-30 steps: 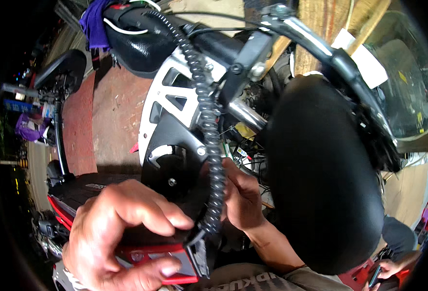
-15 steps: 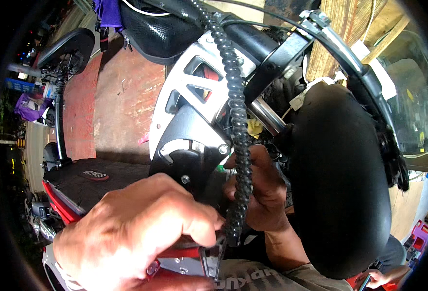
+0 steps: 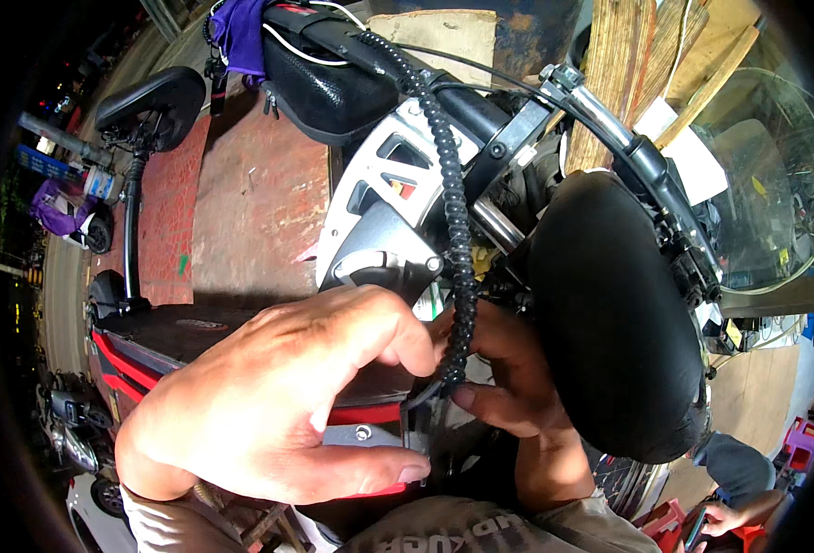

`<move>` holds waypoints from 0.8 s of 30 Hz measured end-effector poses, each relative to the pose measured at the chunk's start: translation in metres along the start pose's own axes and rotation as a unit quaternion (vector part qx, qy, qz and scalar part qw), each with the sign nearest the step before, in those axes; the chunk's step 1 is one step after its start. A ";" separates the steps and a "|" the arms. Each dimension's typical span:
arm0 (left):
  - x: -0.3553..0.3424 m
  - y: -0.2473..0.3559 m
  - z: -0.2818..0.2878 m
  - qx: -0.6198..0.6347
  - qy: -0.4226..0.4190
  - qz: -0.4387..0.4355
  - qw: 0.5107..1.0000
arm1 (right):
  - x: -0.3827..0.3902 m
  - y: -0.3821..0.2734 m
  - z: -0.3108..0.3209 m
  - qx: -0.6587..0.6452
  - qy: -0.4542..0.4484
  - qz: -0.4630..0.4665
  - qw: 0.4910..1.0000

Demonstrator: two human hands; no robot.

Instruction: The person manipulates wires and electronic components inside a motorcycle's panel, uses a power drill to fasten screws, and handles plastic housing parts by hand.

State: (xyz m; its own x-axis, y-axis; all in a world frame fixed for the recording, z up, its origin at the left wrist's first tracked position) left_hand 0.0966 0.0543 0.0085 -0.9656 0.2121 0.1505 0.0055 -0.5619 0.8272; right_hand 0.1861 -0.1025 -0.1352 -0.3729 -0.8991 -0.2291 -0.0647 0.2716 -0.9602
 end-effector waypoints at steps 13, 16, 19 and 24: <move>0.006 -0.007 -0.006 0.039 0.022 0.013 0.999 | -0.002 -0.012 0.007 -0.059 -0.077 -0.083 0.992; 0.006 -0.013 -0.009 0.073 0.014 0.012 0.997 | -0.005 -0.006 0.009 0.003 -0.072 -0.039 0.997; 0.007 -0.011 -0.008 0.047 -0.001 0.042 0.998 | -0.002 -0.013 0.005 0.017 -0.037 -0.050 0.998; 0.006 -0.013 -0.011 0.042 -0.005 0.023 0.999 | 0.004 -0.016 0.006 0.009 -0.013 -0.061 0.998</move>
State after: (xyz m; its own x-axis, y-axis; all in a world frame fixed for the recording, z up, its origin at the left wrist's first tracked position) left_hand 0.0883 0.0540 -0.0071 -0.9614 0.1950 0.1942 0.0721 -0.5027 0.8614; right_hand 0.1914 -0.1124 -0.1220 -0.3398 -0.9335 -0.1147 -0.0909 0.1540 -0.9839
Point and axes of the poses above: each hand's wrist, its own x-axis away from the middle knuckle, its own z-axis out of the back of the hand, y = z × x, the point moved 5 cm from there along -x, towards the middle knuckle
